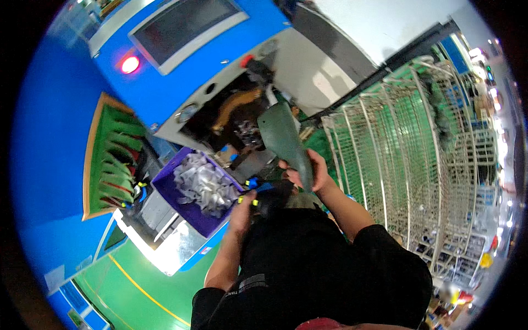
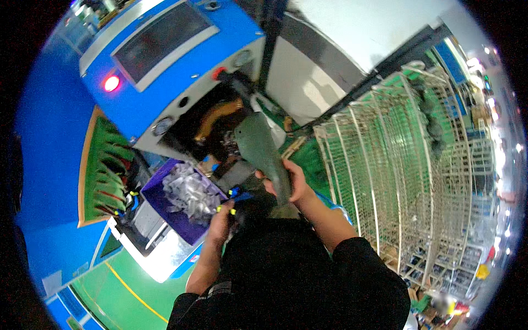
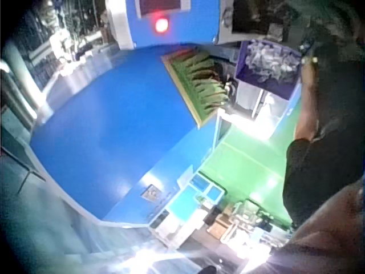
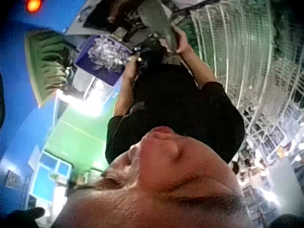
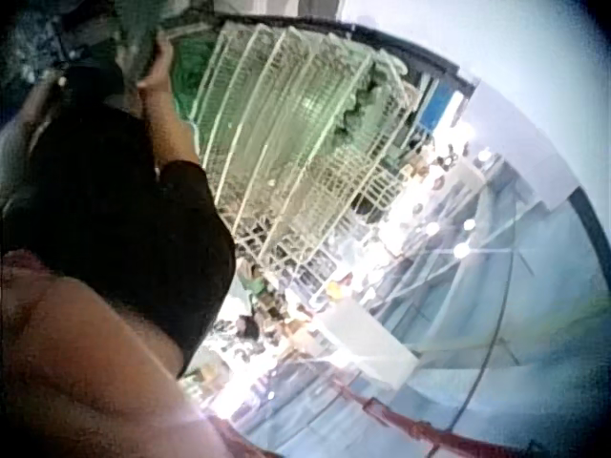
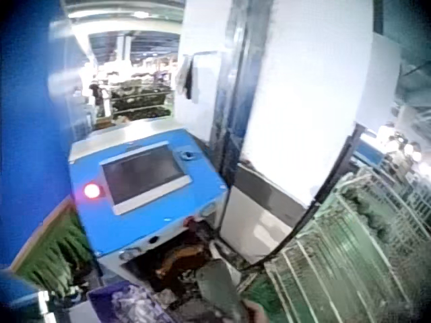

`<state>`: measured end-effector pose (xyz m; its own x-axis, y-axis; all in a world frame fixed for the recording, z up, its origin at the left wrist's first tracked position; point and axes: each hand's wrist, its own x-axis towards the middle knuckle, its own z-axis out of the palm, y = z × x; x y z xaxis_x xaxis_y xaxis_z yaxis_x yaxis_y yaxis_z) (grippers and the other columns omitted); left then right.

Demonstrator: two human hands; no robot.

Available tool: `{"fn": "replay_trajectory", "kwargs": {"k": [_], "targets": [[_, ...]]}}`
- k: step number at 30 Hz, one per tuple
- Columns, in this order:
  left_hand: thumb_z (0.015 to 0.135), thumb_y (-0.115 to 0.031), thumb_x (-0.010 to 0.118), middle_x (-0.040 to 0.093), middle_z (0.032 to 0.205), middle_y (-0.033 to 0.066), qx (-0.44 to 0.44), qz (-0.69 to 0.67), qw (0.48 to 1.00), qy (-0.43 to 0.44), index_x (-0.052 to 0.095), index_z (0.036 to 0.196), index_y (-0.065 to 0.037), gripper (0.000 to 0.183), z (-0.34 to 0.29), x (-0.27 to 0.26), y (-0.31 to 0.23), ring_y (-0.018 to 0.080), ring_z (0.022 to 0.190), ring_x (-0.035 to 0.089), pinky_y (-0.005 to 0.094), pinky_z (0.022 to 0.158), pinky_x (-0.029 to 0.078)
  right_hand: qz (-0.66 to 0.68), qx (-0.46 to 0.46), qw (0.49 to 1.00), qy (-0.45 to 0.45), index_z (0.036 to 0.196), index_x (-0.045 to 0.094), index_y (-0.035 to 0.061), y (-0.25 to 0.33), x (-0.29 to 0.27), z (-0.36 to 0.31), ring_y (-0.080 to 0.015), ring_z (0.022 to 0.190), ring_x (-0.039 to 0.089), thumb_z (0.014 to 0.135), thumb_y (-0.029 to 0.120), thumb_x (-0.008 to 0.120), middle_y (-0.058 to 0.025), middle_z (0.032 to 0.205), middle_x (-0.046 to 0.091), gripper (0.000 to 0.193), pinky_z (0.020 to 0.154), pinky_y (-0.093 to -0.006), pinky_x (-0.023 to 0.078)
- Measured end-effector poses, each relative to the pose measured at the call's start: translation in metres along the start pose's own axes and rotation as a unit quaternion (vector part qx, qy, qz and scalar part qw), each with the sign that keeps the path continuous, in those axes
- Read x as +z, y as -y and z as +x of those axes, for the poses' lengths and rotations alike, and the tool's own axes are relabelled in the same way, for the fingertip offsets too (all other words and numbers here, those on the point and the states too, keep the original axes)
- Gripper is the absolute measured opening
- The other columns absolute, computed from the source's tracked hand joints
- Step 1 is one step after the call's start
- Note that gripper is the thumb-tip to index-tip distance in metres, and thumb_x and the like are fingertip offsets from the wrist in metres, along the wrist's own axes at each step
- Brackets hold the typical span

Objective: The person repeatedly picks up black slippers from a purple bin, places them into a blue machine, and then removes them to place them into a metal wire cart. The task involves continuous handling of slippers between the bin, machine, and cart.

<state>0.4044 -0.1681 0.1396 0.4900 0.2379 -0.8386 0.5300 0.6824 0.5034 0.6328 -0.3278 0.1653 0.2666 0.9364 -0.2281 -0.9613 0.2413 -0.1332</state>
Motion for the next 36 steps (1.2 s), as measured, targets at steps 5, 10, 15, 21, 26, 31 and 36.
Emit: {"fn": "replay_trajectory", "kwargs": {"k": [5, 10, 15, 21, 26, 31, 36], "targets": [[0.091, -0.058, 0.069, 0.066, 0.101, 0.0054, 0.109, 0.21, 0.971, -0.026, 0.068, 0.117, -0.002, 0.062, -0.036, 0.065, -0.048, 0.0168, 0.093, 0.06, 0.0338, 0.084, 0.049, 0.214, 0.054, 0.907, 0.359, 0.123, 0.059, -0.0032, 0.053, -0.008, -0.073, -0.0163, 0.043, 0.058, 0.104, 0.043, 0.05, -0.0296, 0.105, 0.061, 0.051, 0.036, -0.0225, 0.046], [0.09, -0.057, 0.07, 0.068, 0.122, 0.0236, 0.191, 0.442, 0.875, 0.057, 0.056, 0.139, 0.003, 0.079, -0.013, 0.144, -0.062, 0.0319, 0.118, 0.064, 0.0402, 0.102, 0.047, 0.143, -0.129, 0.905, 0.38, 0.127, 0.057, -0.0033, 0.11, -0.003, -0.143, -0.0143, 0.044, 0.058, 0.104, 0.039, 0.049, -0.0277, 0.098, 0.06, 0.049, 0.036, -0.0218, 0.048], [0.093, -0.05, 0.07, 0.069, 0.1, 0.0122, 0.221, 0.439, 0.859, 0.144, 0.055, 0.14, 0.002, 0.072, 0.012, 0.216, -0.058, 0.0207, 0.088, 0.066, 0.0339, 0.084, 0.052, -0.048, -0.351, 0.919, 0.175, 0.126, 0.054, -0.0108, 0.17, -0.007, -0.263, -0.0197, 0.053, 0.059, 0.086, 0.046, 0.07, -0.027, 0.097, 0.059, 0.071, 0.044, -0.0287, 0.047], [0.096, -0.042, 0.069, 0.064, 0.093, 0.0047, 0.173, 0.428, 0.878, 0.125, 0.064, 0.125, 0.0, 0.052, 0.035, 0.236, -0.05, 0.0144, 0.082, 0.059, 0.033, 0.075, 0.049, -0.369, -0.52, 0.648, -0.415, 0.162, 0.027, -0.0007, 0.216, 0.081, -0.473, -0.0269, 0.134, 0.054, 0.066, 0.005, 0.081, -0.0144, 0.149, 0.054, 0.11, 0.113, -0.0363, 0.04], [0.096, -0.04, 0.073, 0.059, 0.09, -0.0016, 0.125, 0.294, 0.946, 0.05, 0.066, 0.107, -0.002, 0.04, 0.064, 0.233, -0.026, 0.0117, 0.079, 0.054, 0.0309, 0.069, 0.044, -0.489, -0.258, 0.451, -0.701, 0.147, 0.049, -0.0053, 0.313, 0.045, -0.551, -0.0242, 0.114, 0.064, 0.073, 0.02, 0.081, -0.0179, 0.134, 0.062, 0.085, 0.098, -0.0343, 0.05], [0.089, -0.041, 0.078, 0.066, 0.102, 0.0041, 0.096, 0.336, 0.932, 0.095, 0.067, 0.116, 0.003, 0.052, 0.044, 0.235, -0.049, 0.0173, 0.091, 0.06, 0.0338, 0.083, 0.049, -0.45, -0.152, 0.413, -0.777, 0.13, 0.061, -0.0049, 0.414, 0.07, -0.5, -0.0236, 0.091, 0.067, 0.08, 0.025, 0.075, -0.015, 0.106, 0.069, 0.059, 0.08, -0.041, 0.057], [0.079, -0.043, 0.08, 0.067, 0.125, 0.0145, 0.205, 0.01, 0.959, 0.194, 0.066, 0.121, 0.004, 0.064, 0.015, 0.118, -0.045, 0.027, 0.119, 0.06, 0.0426, 0.108, 0.043, -0.558, -0.101, 0.411, -0.713, 0.1, 0.069, -0.0028, 0.451, 0.075, -0.446, -0.0244, 0.072, 0.065, 0.08, 0.032, 0.073, -0.0118, 0.087, 0.066, 0.041, 0.059, -0.0434, 0.055]]}}
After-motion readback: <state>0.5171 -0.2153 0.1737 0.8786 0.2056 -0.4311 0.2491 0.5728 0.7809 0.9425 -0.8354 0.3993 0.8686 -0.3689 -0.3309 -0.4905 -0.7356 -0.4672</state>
